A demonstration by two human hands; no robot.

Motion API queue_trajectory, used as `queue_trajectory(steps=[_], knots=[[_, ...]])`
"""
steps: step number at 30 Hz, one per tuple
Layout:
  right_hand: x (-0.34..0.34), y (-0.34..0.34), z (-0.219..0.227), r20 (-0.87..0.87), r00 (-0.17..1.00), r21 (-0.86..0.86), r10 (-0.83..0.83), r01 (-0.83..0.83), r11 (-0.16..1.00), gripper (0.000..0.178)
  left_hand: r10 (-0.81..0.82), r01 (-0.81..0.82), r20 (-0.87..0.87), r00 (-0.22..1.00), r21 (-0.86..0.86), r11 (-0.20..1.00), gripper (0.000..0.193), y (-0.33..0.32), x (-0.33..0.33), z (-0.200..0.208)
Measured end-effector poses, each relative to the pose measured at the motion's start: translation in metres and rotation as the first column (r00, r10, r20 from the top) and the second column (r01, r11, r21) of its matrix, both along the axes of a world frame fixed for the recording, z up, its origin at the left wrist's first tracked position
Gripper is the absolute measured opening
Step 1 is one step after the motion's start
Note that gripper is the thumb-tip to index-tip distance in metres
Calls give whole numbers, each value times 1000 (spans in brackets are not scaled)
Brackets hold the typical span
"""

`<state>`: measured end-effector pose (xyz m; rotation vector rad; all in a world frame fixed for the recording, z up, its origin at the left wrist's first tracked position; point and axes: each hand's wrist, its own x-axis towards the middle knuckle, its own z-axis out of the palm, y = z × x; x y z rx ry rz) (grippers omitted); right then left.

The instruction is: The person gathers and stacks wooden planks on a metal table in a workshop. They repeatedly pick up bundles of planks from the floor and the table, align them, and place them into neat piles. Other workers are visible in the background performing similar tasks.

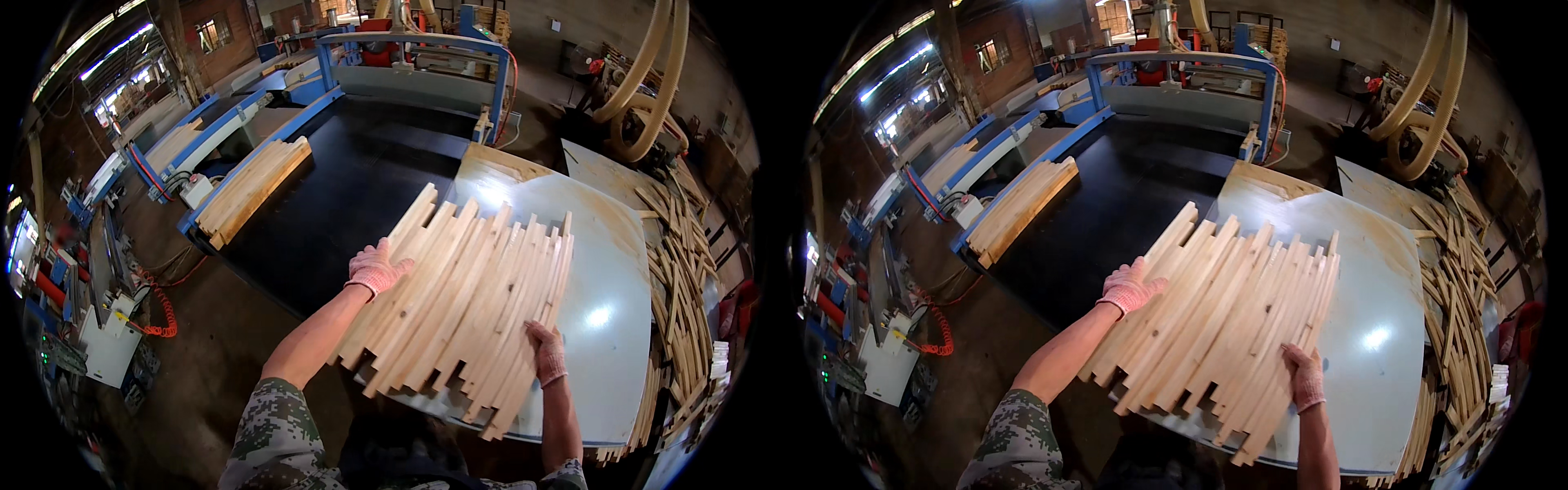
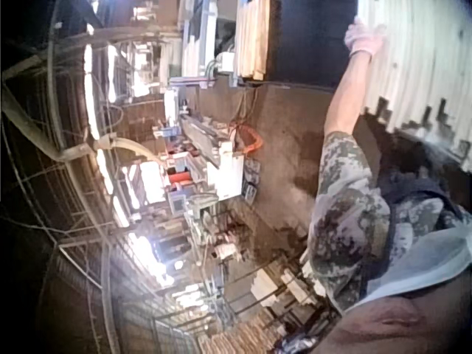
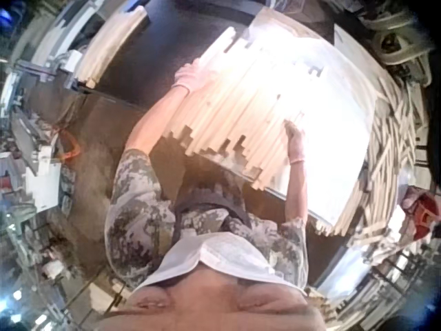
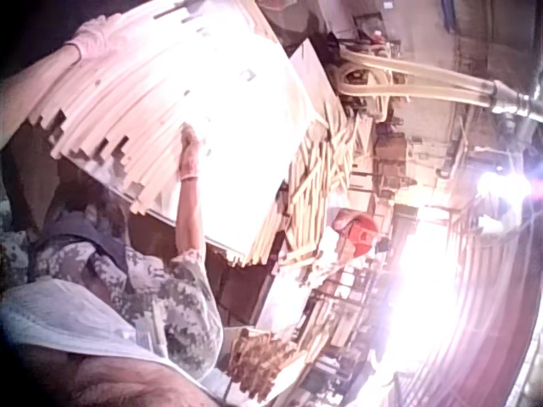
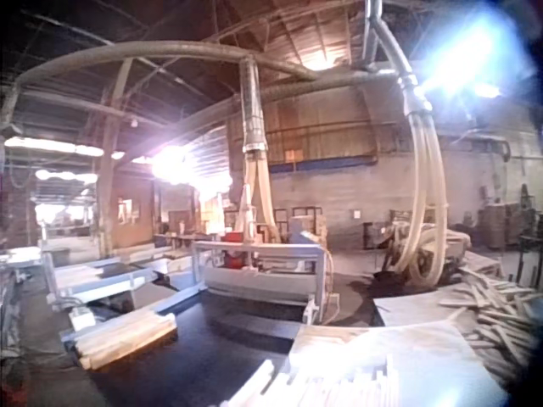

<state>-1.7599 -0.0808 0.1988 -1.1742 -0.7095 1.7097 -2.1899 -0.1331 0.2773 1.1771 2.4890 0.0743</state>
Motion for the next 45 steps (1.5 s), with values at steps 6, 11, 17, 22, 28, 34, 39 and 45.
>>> queue_trajectory(steps=[6,11,17,22,28,34,39,45], knots=[[-166,31,2,-61,996,26,57,-56,998,22,61,-44,-110,992,150,988,104,-4,-132,-24],[-283,37,2,7,994,44,105,-105,993,36,31,-3,-208,978,133,991,102,-12,-239,-38],[-421,27,5,4,994,57,108,-108,993,33,40,-9,-267,963,116,993,102,-20,-369,-45],[-504,40,-13,14,982,97,189,-189,977,39,38,-3,-307,951,114,994,99,-19,-461,-44],[-508,38,90,731,453,-200,510,-573,795,48,45,6,-347,937,143,990,97,-21,-473,-45],[-506,24,64,964,189,-79,189,-474,877,75,8,54,-368,930,159,986,98,-17,-488,-60],[-442,-21,46,935,265,-16,233,-628,778,92,-46,86,-367,929,93,992,93,4,-463,-51],[-336,-146,30,375,556,147,742,-826,545,53,-286,352,-213,934,677,646,61,14,-345,-74]])
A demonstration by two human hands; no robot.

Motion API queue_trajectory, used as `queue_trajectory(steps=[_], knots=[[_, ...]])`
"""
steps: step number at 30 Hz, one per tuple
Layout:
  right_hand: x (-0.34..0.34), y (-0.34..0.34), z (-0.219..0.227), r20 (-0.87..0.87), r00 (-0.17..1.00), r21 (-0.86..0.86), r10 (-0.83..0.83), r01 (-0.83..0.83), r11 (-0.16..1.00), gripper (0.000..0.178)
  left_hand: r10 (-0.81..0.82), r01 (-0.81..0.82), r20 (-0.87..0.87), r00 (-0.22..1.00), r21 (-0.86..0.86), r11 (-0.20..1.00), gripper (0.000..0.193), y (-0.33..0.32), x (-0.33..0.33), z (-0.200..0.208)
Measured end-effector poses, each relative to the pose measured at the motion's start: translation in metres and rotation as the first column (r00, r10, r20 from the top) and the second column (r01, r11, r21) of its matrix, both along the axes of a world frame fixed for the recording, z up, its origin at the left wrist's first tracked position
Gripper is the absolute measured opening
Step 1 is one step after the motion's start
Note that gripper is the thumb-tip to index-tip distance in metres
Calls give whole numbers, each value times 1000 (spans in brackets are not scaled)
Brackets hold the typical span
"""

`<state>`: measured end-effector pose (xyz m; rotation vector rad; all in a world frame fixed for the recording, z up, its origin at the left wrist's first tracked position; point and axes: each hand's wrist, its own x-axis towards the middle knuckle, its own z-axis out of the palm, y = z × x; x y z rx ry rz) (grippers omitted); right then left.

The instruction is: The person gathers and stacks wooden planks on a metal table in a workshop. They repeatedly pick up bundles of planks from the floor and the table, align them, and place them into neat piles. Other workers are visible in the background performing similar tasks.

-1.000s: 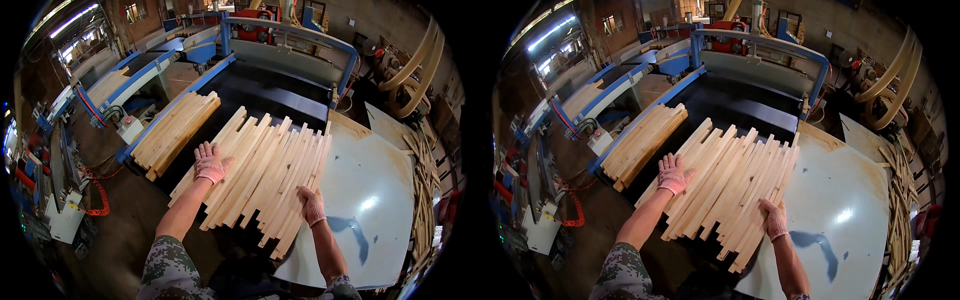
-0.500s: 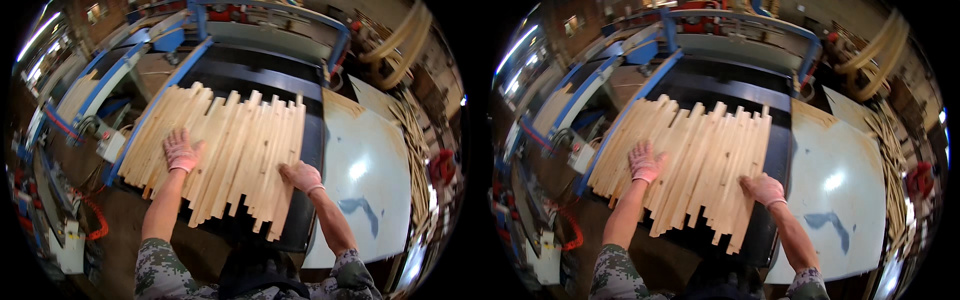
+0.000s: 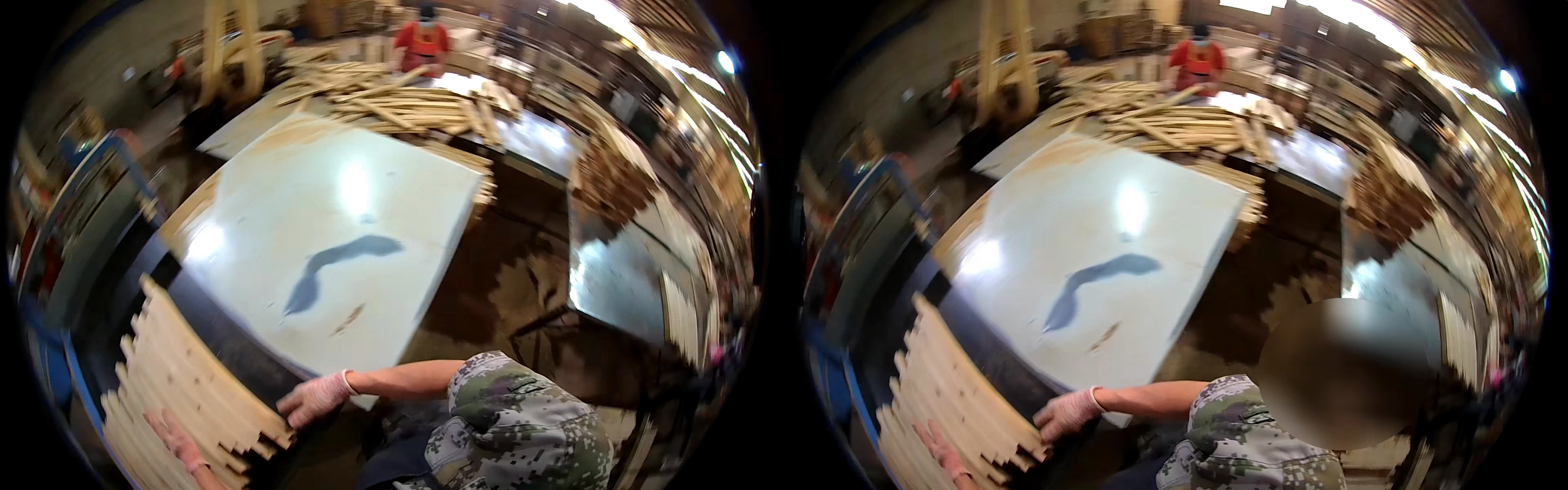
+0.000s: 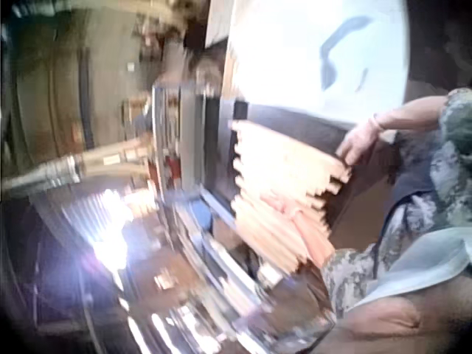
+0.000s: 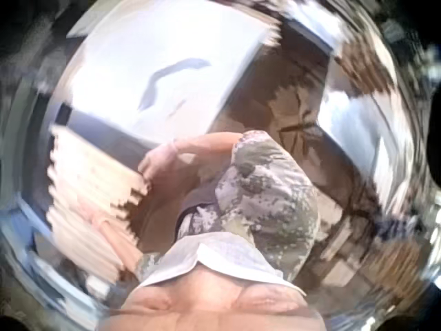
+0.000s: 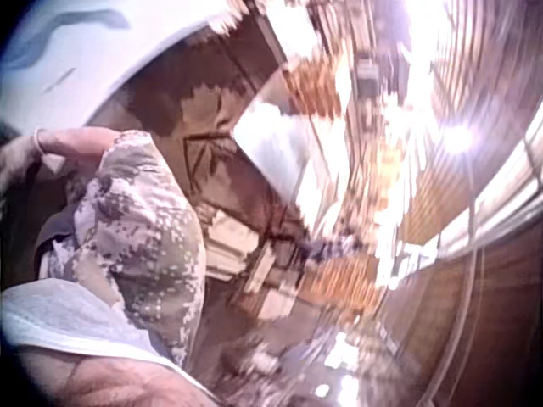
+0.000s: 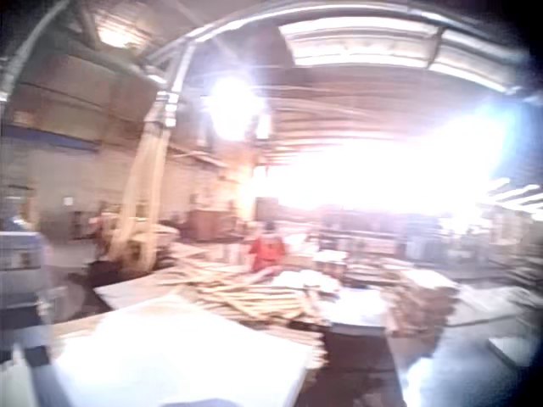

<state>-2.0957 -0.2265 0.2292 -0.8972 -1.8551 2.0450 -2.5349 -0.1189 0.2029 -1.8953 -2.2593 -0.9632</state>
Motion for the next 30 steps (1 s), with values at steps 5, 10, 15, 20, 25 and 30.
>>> queue_trajectory(steps=[5,10,15,20,25,30], knots=[[147,-114,-26,-262,932,-86,-250,235,968,62,-553,721,779,295,198,663,55,-15,242,45],[308,-249,-44,-138,632,-466,-762,637,613,69,-510,885,857,70,183,428,47,-103,491,49],[430,-402,-105,272,193,-166,-943,974,151,36,-374,996,923,94,-83,46,35,-222,699,32],[490,-515,-160,335,-212,-399,-918,851,-342,26,-296,802,942,157,-296,-518,50,-299,826,-20],[533,-546,-173,376,-536,-546,-756,531,-648,19,-358,607,900,251,-434,-665,60,-327,922,-46],[584,-541,-228,349,-620,-704,-703,322,-633,16,-519,443,795,315,-607,-660,61,-305,1028,-63]])
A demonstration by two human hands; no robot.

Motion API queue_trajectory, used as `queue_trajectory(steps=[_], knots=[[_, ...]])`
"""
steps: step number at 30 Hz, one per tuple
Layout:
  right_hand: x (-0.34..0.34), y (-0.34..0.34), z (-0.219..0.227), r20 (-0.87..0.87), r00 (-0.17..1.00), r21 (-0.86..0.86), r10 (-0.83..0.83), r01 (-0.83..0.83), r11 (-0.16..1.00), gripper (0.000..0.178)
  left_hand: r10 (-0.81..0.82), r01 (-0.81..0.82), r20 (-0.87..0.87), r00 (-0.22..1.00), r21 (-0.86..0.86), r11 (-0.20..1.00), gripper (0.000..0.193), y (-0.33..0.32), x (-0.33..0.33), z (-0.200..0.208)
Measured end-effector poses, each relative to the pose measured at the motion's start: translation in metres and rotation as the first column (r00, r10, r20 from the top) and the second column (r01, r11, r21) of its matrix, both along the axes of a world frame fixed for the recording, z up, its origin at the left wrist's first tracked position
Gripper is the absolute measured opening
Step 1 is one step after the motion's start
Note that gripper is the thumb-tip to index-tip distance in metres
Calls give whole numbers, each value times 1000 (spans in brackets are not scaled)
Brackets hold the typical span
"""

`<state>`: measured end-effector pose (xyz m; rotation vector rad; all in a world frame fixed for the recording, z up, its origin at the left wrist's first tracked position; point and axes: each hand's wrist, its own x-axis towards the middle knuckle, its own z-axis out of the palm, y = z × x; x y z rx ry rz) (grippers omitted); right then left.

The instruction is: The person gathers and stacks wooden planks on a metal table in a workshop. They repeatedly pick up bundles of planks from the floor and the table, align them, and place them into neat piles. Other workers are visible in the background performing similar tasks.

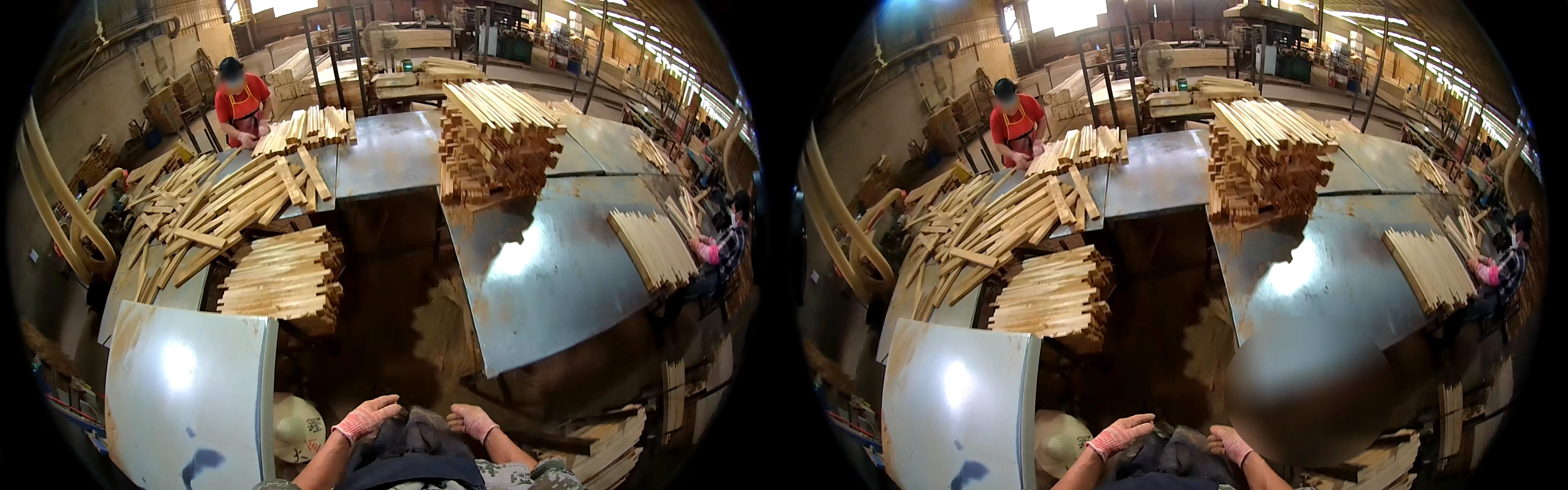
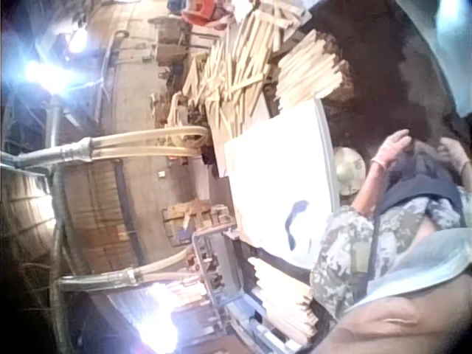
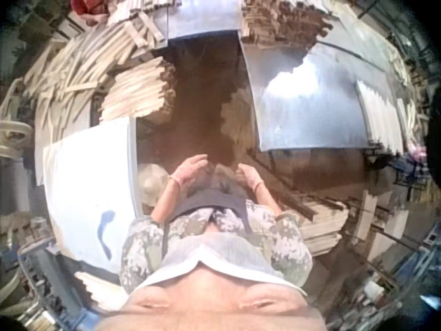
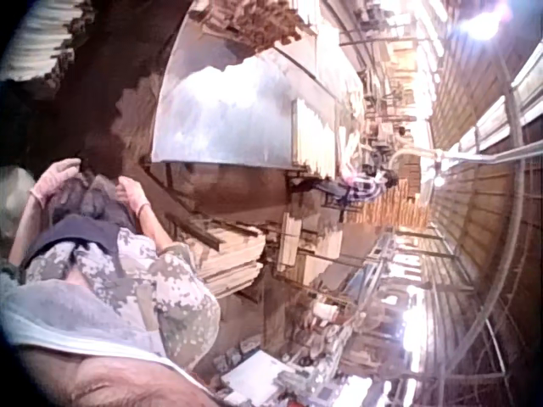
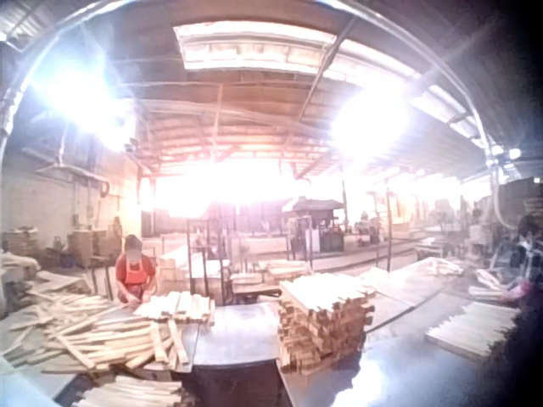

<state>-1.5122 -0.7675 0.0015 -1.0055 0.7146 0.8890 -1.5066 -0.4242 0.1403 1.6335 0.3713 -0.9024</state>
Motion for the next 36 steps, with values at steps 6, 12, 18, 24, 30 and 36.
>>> queue_trajectory(steps=[6,12,18,24,30,36], knots=[[115,22,-32,-144,989,-143,27,-48,989,21,-31,36,120,992,-39,999,63,36,152,-39],[244,8,-47,-44,971,-342,233,-234,910,20,-135,134,226,965,20,991,75,64,312,-52],[380,35,-33,-58,998,-279,-26,9,960,13,-189,192,220,957,12,981,76,81,418,-60],[507,59,-68,-79,997,-24,-17,15,1000,23,-141,140,94,986,15,990,75,95,516,-85],[679,86,-61,151,982,-176,111,-84,981,24,-66,58,45,997,165,985,74,111,640,-122],[861,136,-42,295,890,-324,348,-250,912,27,150,-155,97,984,52,987,63,114,767,-109]])
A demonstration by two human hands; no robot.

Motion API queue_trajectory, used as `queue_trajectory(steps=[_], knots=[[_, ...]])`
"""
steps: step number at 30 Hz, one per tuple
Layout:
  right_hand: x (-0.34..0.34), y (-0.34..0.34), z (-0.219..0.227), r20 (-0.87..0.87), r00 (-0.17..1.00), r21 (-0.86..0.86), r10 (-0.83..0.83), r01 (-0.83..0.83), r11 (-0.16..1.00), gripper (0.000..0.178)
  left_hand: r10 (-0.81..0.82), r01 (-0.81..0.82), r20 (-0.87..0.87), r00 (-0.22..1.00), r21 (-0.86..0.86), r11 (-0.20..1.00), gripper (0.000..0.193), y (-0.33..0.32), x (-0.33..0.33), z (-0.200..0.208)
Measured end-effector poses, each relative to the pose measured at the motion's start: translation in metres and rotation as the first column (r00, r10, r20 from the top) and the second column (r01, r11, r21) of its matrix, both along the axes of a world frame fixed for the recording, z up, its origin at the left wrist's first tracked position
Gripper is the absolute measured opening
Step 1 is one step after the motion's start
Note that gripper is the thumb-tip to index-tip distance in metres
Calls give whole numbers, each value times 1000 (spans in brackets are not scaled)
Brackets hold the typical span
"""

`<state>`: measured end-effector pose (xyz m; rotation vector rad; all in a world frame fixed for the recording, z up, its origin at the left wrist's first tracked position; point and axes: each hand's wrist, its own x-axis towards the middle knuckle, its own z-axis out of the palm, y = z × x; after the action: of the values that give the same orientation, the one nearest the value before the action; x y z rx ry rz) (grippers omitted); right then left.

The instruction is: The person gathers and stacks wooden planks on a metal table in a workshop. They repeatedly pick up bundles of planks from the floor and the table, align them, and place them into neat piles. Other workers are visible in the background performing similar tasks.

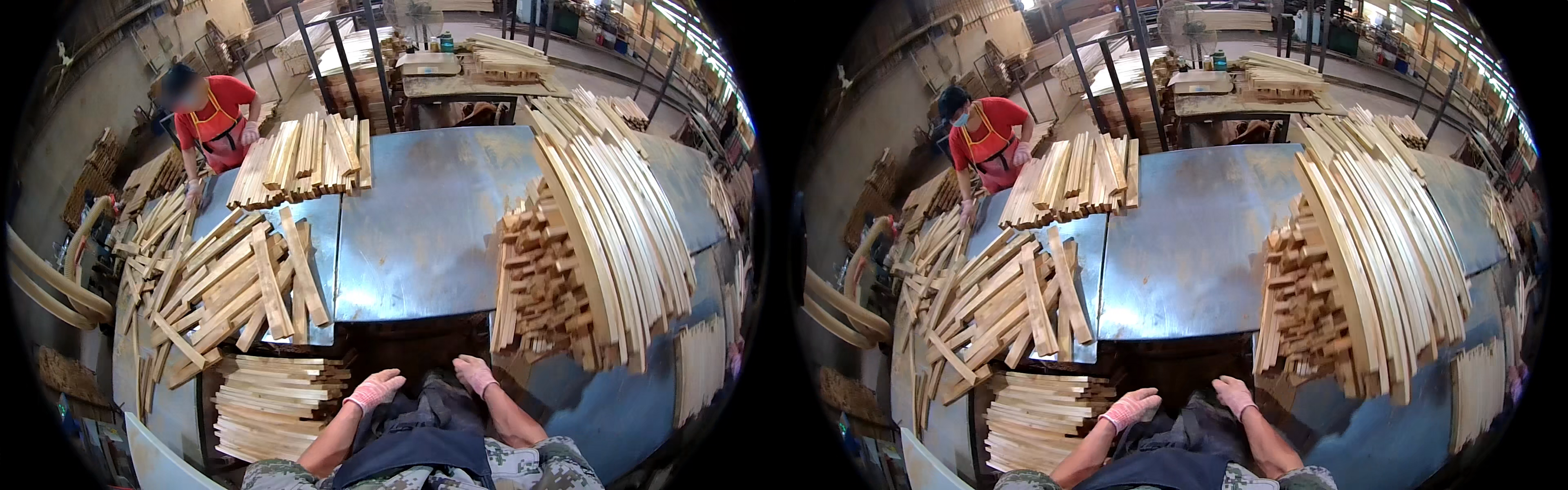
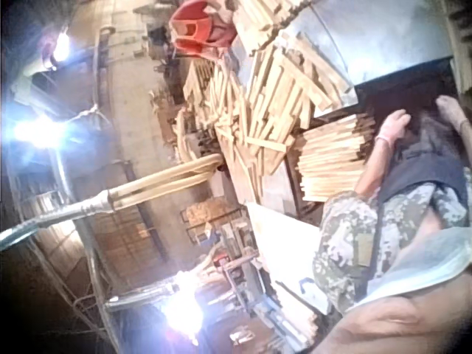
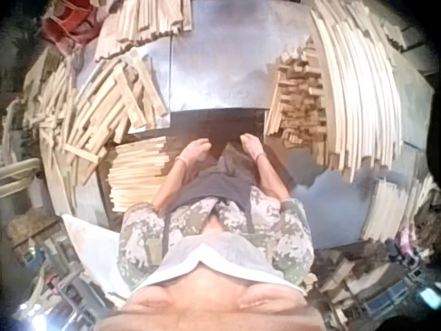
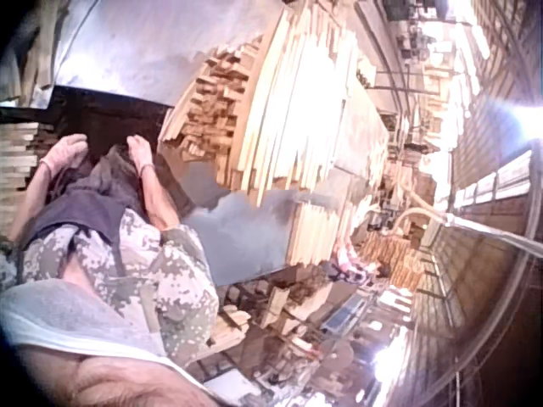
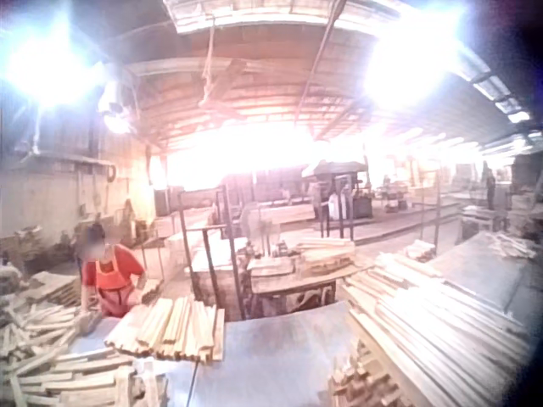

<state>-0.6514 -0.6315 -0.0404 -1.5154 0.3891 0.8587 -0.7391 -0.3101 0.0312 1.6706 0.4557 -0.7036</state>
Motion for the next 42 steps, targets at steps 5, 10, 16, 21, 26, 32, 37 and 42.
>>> queue_trajectory(steps=[5,10,16,21,26,32,37,42], knots=[[102,61,19,-19,1000,128,-7,9,992,34,56,-56,-50,997,-2,998,65,5,86,19],[181,105,5,-203,977,263,63,-8,965,63,110,-109,-10,994,41,993,76,51,181,22],[284,168,-8,-85,967,-56,241,-246,968,68,94,-210,234,968,546,811,104,186,345,-19],[408,237,40,-48,897,-206,439,-439,875,70,88,-336,346,934,769,545,110,297,535,0],[532,321,72,103,805,-398,584,-505,766,85,35,-269,271,962,918,290,130,377,684,15],[641,418,39,408,734,-560,543,-268,784,106,56,-63,48,997,950,305,137,413,771,11],[716,489,54,380,753,-603,537,-239,761,118,35,-53,44,998,950,306,136,424,784,7],[722,525,57,273,745,-756,608,-225,615,118,61,-227,222,973,887,402,110,464,777,-19]])
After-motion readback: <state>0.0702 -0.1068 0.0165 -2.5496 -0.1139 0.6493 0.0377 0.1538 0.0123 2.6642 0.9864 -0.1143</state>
